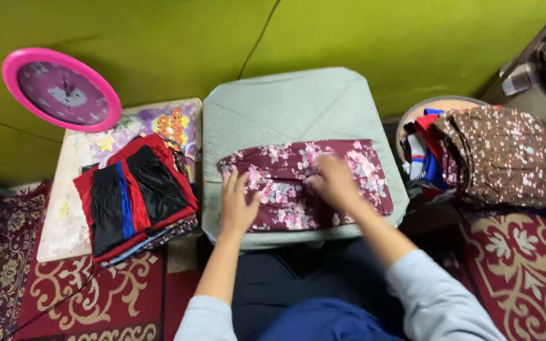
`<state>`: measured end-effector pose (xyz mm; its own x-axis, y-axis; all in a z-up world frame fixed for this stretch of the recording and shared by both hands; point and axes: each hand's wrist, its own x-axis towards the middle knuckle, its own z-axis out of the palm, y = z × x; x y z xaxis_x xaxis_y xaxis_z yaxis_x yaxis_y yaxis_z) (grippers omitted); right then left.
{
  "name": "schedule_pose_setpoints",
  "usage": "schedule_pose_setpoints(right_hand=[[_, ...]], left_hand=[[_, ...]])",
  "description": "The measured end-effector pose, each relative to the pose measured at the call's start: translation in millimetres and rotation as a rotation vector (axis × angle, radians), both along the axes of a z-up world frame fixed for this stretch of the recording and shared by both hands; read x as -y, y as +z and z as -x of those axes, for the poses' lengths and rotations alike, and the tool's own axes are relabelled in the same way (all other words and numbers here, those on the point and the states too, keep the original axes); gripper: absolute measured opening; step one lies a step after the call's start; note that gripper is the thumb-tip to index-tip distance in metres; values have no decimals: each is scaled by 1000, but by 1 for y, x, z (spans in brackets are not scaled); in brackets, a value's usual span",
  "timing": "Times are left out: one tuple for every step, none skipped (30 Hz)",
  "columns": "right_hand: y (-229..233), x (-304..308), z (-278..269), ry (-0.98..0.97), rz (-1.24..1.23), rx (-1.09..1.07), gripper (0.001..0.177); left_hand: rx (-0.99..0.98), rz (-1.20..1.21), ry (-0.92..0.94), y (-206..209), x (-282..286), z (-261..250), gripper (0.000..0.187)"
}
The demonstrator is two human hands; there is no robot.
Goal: Folding various items of clothing like shorts and pants and stacking them on a pile.
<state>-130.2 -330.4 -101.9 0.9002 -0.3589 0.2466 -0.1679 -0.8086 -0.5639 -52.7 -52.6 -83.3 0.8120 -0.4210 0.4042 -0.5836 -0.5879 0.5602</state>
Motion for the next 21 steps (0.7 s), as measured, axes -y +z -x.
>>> schedule_pose_setpoints(right_hand=[[-3,-30,9,-4,-4,-8,47],[-4,-59,17,155,192,39,61],[-2,-87,17,313,394,101,76],[-15,-93,20,309,395,106,76],[-28,-100,25,351,414,-67,83],[-42,-109,30,391,430,-241,90],[-38,-100,33,394,427,-245,90],[-34,-92,36,387,444,-319,91],[-30,-83,37,382,466,-390,93],[-22,-73,45,387,468,-392,93],[-14,-61,52,350,502,-402,94],[-5,-49,60,312,536,-411,96],[-13,-30,64,311,545,-409,96],[-20,-11,68,231,529,-417,94],[-30,4,77,156,506,-431,93],[-32,18,80,160,509,-438,93],[-34,31,82,35,431,-457,90],[-36,45,84,-90,352,-475,88],[-36,40,78,-85,359,-469,88],[-36,37,72,-216,314,-460,90],[-38,30,71,-353,261,-457,93]], left_hand=[[-8,-4,-4,1,2,11,59],[-142,-237,1,2,5,22,70],[-260,-466,10,7,9,26,80],[-254,-465,8,-10,8,25,80],[-185,-533,20,-27,4,25,81],[-116,-600,32,-45,0,26,83],[-121,-603,32,-47,0,27,83],[-77,-581,34,-50,-1,28,83],[-31,-554,41,-51,-1,27,83],[-35,-553,45,-51,-2,30,83],[-12,-515,47,-51,-2,31,81],[11,-477,49,-50,-1,32,80],[13,-468,52,-51,0,31,80],[23,-449,61,-53,1,29,80],[25,-436,68,-56,0,33,80],[17,-433,69,-56,1,33,80],[39,-415,74,-57,1,33,80],[60,-397,79,-57,1,33,81],[63,-391,87,-59,2,32,81],[74,-385,98,-61,2,30,81],[83,-385,99,-64,2,32,81]])
